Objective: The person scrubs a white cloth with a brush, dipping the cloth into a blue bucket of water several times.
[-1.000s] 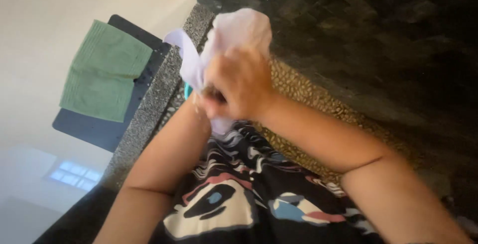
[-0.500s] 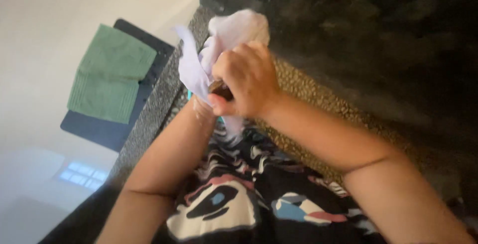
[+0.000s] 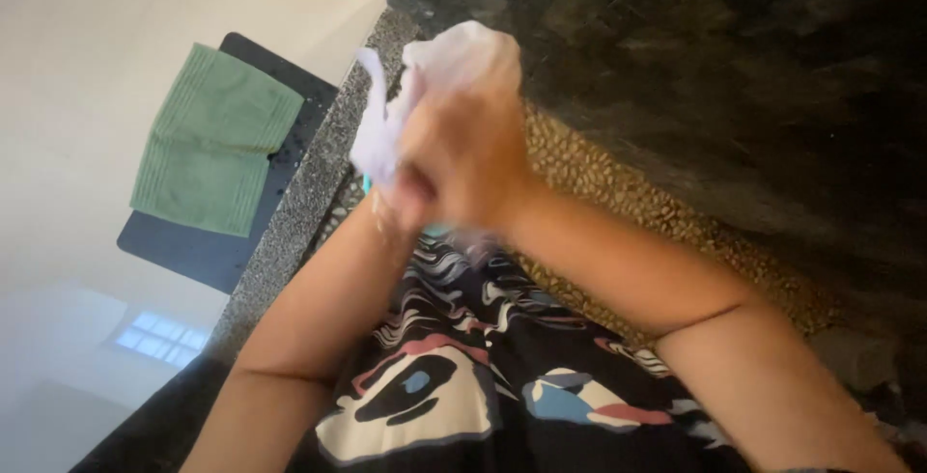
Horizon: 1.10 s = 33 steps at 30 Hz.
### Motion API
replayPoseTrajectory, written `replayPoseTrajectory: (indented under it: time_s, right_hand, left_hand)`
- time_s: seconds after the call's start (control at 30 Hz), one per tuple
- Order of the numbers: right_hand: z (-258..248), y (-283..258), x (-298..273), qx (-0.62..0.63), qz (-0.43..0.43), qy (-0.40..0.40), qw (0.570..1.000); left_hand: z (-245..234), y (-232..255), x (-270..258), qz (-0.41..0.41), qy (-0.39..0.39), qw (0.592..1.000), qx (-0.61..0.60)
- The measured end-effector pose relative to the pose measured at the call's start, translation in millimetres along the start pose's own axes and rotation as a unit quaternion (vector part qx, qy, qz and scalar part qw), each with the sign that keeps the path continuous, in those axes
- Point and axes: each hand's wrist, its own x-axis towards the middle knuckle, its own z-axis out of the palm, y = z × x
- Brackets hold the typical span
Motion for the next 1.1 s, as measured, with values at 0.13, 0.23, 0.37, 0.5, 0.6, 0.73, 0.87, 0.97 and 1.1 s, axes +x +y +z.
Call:
replayPoseTrajectory:
  time_s: [0.13,0.23,0.37,0.5,0.6,0.73,0.87,0.97,1.1]
  right_hand:
    - [8.4,53.3,-42.0,-0.017,0.052,0.017,0.998]
    - [-5.2,119.4,-54.9,0.113,0.25,0.146,0.95]
    - [-36.7,126.4,-93.5,0.511,0.561,0.197,0.621]
    - [-16.0,117.6,-140.9,0.534,0.659,0.095,0.521]
    - [9.6,114.2,-197.4,0.564,0.68,0.066,0.464]
    - [21.0,85.5,-244.6,0.572,0.698,0.006,0.432]
    - [2.6,54.6,-244.7,0.501,0.751,-0.069,0.425]
    - [-8.5,43.4,-228.4,0.488,0.733,-0.07,0.469]
    - [-14.1,9.2,-170.3,0.414,0.599,0.034,0.685]
  left_hand:
    - [21.9,11.3,-20.5,-0.051,0.032,0.998,-0.026]
    - [33.2,6.8,-29.4,-0.061,0.015,0.998,-0.027]
    - [34.0,4.2,-34.9,-0.036,0.036,0.998,-0.02]
    - [31.8,0.2,-40.7,-0.03,0.045,0.998,-0.013]
    - [24.8,3.2,-45.1,-0.016,0.066,0.998,0.0]
    - [20.4,2.3,-50.0,0.006,0.077,0.997,0.009]
    - [22.7,2.6,-56.8,0.023,0.081,0.996,0.014]
    - [26.7,1.1,-53.7,0.015,0.065,0.998,-0.017]
    - [30.2,-1.6,-50.1,0.015,0.059,0.998,-0.015]
